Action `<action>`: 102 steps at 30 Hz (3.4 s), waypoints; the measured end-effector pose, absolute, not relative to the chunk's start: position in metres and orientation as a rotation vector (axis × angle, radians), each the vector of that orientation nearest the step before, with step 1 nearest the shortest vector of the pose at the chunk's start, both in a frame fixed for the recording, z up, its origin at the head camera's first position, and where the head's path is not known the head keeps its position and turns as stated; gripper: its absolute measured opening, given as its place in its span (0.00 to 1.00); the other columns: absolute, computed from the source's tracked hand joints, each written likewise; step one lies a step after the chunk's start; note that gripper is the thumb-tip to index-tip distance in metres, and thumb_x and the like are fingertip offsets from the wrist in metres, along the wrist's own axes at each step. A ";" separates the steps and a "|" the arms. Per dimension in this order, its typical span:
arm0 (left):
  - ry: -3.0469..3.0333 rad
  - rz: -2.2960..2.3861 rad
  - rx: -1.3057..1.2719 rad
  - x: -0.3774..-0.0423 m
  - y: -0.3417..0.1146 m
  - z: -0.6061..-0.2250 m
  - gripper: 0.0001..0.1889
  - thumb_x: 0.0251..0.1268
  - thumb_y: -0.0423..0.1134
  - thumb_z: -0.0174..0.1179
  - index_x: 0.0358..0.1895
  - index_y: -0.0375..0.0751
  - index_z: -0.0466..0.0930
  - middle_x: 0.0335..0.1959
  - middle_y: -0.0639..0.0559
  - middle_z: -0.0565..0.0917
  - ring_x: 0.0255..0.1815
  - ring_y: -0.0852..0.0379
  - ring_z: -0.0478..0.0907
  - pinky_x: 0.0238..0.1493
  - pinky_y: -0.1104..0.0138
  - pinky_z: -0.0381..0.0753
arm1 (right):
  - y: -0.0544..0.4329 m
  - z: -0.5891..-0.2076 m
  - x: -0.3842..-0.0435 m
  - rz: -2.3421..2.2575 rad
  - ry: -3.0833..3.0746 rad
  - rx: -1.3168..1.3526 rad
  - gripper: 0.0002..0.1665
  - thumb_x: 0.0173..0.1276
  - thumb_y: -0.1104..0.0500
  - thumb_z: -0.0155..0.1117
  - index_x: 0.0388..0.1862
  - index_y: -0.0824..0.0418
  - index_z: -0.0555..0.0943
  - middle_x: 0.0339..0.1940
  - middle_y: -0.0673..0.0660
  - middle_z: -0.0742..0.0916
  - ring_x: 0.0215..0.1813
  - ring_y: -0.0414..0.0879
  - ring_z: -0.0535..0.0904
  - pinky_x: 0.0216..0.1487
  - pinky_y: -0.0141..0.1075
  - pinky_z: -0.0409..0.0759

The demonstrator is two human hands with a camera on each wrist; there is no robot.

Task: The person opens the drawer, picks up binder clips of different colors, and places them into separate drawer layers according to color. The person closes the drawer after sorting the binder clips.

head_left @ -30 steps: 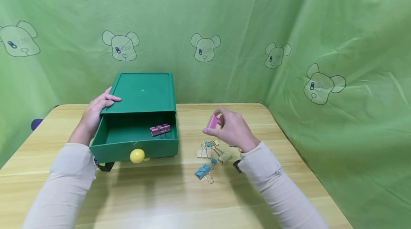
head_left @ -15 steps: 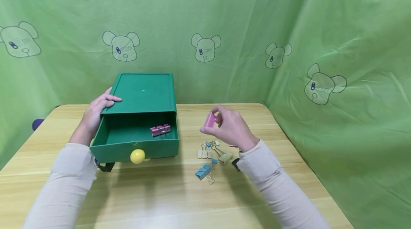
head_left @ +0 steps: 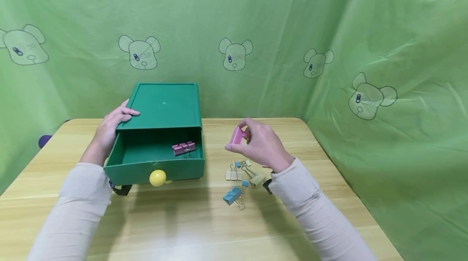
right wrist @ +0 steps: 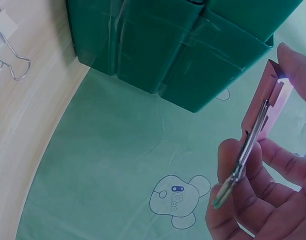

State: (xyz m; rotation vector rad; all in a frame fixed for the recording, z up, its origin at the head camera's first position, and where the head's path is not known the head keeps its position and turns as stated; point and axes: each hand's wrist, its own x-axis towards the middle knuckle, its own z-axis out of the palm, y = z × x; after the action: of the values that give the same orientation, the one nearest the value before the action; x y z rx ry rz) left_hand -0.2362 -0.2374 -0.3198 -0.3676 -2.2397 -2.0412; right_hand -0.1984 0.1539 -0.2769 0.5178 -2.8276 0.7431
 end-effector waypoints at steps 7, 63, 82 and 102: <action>-2.239 -2.036 -0.361 -0.236 -0.237 -0.320 0.20 0.76 0.37 0.37 0.41 0.60 0.83 0.80 0.51 0.38 0.77 0.43 0.27 0.69 0.38 0.28 | 0.149 -0.273 -0.196 0.724 -2.817 0.551 0.37 0.51 0.40 0.77 0.53 0.59 0.76 0.33 0.52 0.81 0.33 0.46 0.76 0.30 0.35 0.78; -2.253 -2.026 -0.362 -0.237 -0.237 -0.320 0.20 0.76 0.38 0.37 0.41 0.60 0.82 0.80 0.51 0.38 0.77 0.43 0.27 0.68 0.37 0.28 | 0.116 -0.253 -0.191 0.658 -2.782 0.716 0.37 0.52 0.39 0.76 0.53 0.59 0.76 0.32 0.50 0.81 0.30 0.44 0.75 0.30 0.33 0.77; -2.228 -2.037 -0.373 -0.237 -0.236 -0.321 0.20 0.76 0.37 0.38 0.40 0.61 0.82 0.80 0.51 0.38 0.77 0.43 0.27 0.69 0.39 0.27 | 0.105 -0.248 -0.187 0.653 -2.761 0.760 0.37 0.51 0.40 0.77 0.53 0.59 0.76 0.32 0.49 0.80 0.31 0.43 0.74 0.29 0.32 0.76; -2.206 -2.055 -0.388 -0.235 -0.236 -0.319 0.20 0.76 0.37 0.39 0.39 0.61 0.83 0.80 0.51 0.38 0.77 0.45 0.27 0.70 0.42 0.27 | 0.091 -0.244 -0.183 0.667 -2.730 0.831 0.36 0.51 0.41 0.77 0.52 0.59 0.78 0.32 0.49 0.80 0.31 0.43 0.74 0.29 0.31 0.76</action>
State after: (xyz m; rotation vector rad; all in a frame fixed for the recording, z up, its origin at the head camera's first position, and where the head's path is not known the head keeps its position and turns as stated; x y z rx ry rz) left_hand -0.2351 -0.2359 -0.3192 -0.3875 -2.2064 -2.0554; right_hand -0.1826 0.0913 -0.2439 0.8312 -2.7303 0.6670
